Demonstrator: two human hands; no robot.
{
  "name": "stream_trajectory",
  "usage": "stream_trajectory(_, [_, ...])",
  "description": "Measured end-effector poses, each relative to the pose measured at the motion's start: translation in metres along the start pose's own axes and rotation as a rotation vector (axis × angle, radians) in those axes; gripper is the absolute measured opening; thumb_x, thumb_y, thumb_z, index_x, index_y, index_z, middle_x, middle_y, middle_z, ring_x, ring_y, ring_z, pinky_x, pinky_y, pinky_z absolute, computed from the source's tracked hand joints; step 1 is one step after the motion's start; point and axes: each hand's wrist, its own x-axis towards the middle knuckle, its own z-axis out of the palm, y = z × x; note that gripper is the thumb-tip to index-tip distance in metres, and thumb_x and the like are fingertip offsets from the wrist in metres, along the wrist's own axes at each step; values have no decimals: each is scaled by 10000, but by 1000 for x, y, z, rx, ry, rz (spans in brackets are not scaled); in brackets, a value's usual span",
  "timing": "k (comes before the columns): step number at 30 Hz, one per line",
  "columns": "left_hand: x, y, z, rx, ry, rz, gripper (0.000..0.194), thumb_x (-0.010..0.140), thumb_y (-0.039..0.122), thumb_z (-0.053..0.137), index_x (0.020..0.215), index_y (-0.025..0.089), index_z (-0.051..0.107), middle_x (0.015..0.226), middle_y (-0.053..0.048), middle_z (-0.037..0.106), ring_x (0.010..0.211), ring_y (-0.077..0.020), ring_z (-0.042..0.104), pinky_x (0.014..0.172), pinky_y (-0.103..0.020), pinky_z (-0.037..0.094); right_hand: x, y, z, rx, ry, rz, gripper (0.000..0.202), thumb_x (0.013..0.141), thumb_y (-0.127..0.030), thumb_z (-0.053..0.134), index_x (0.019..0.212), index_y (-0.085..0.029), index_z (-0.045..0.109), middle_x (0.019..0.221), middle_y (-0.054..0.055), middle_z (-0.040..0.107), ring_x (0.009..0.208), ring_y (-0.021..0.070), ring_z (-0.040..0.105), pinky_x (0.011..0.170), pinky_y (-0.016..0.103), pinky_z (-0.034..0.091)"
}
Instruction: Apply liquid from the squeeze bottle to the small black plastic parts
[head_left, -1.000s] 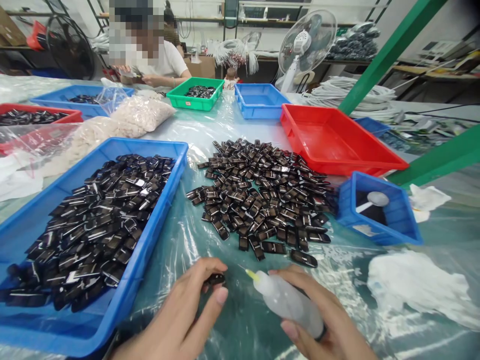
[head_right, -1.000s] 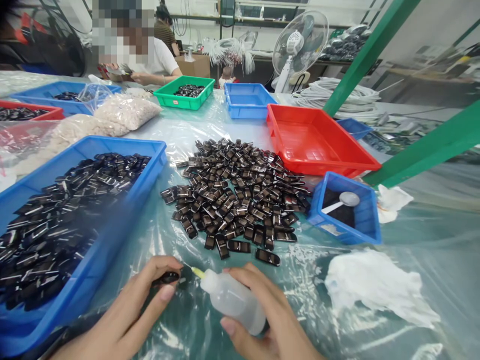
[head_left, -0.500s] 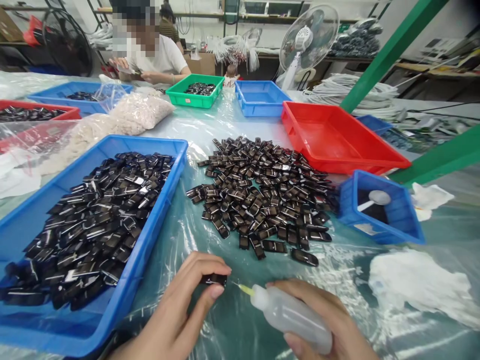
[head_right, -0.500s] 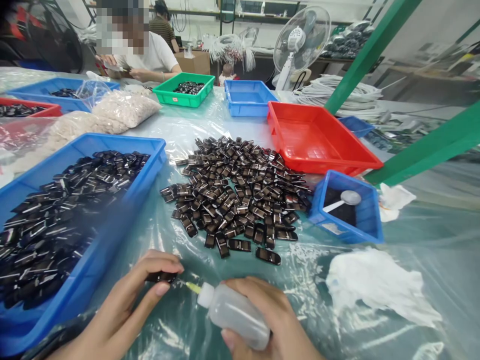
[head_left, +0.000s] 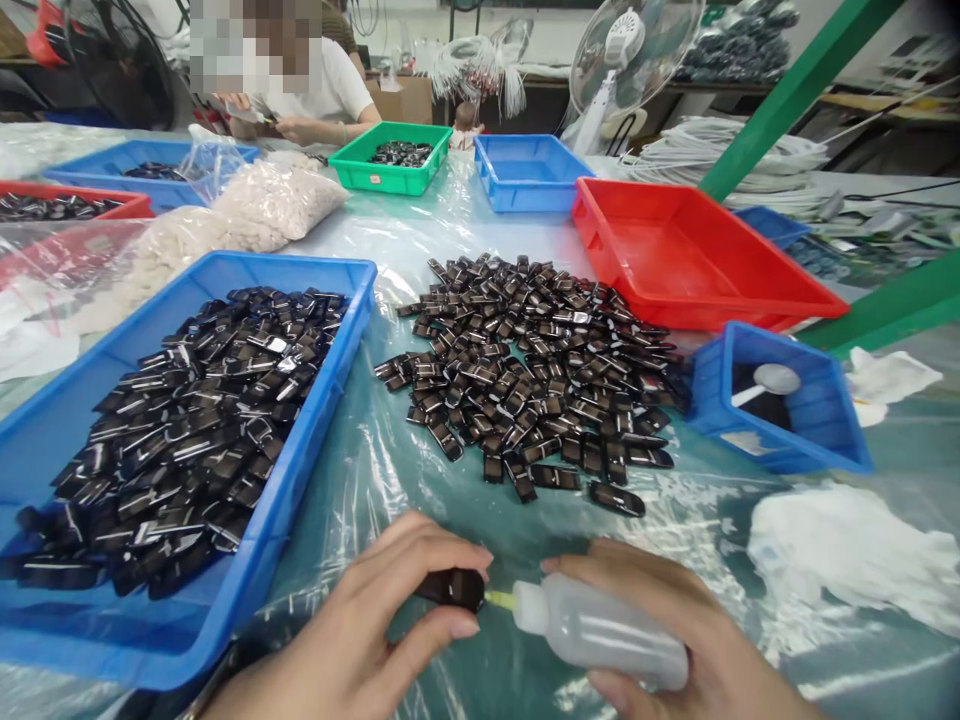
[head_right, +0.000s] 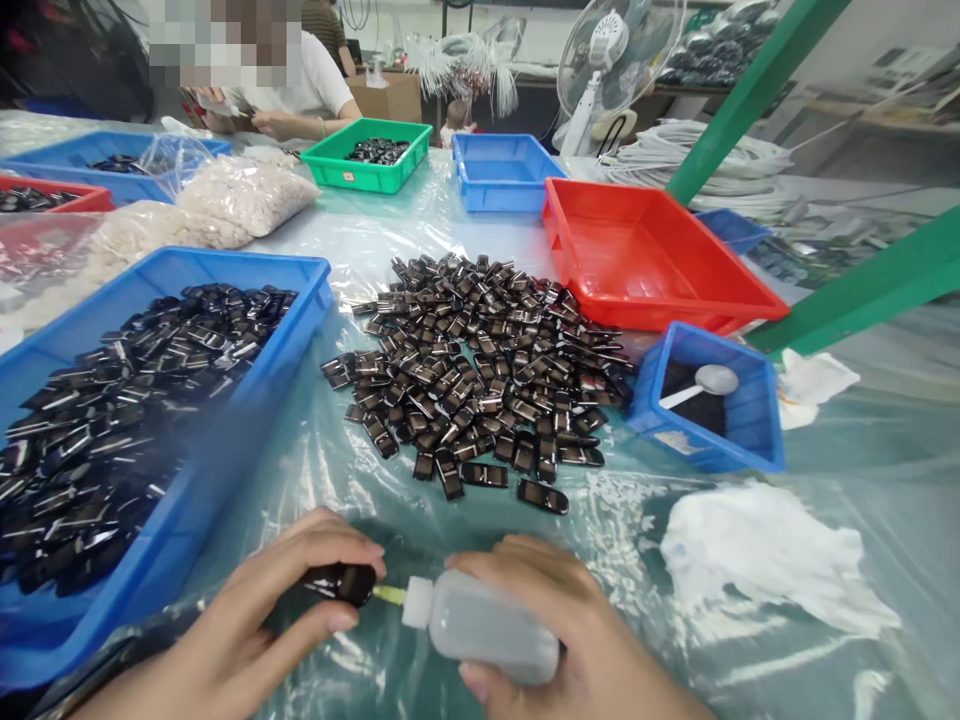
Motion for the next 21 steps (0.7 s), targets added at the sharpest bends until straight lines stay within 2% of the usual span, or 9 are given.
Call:
stream_trajectory(8, [-1, 9, -3, 37, -18, -17, 402, 918, 146, 576, 1268, 309, 461, 1016, -16, 631, 903, -175, 615, 798, -262, 494, 5, -1, -4, 89, -112, 10, 398, 720, -374, 728, 1098, -273, 651, 851, 26, 749, 749, 226, 706, 765, 342, 575])
stream_trajectory(15, [-3, 12, -3, 38, -18, -75, 427, 923, 165, 578, 1280, 351, 435, 1036, 7, 642, 932, -176, 624, 802, -263, 499, 0, -1, -5, 81, -121, 32, 407, 715, -360, 742, 1105, -270, 664, 869, 31, 749, 816, 239, 706, 779, 358, 580])
stream_trajectory(21, [-6, 8, -3, 11, -13, -38, 421, 928, 194, 582, 1293, 334, 425, 1026, -11, 653, 920, -194, 612, 790, -298, 493, -8, 1, -3, 49, -84, 62, 487, 718, -383, 754, 1181, -330, 610, 1027, 18, 737, 950, 250, 688, 829, 372, 572])
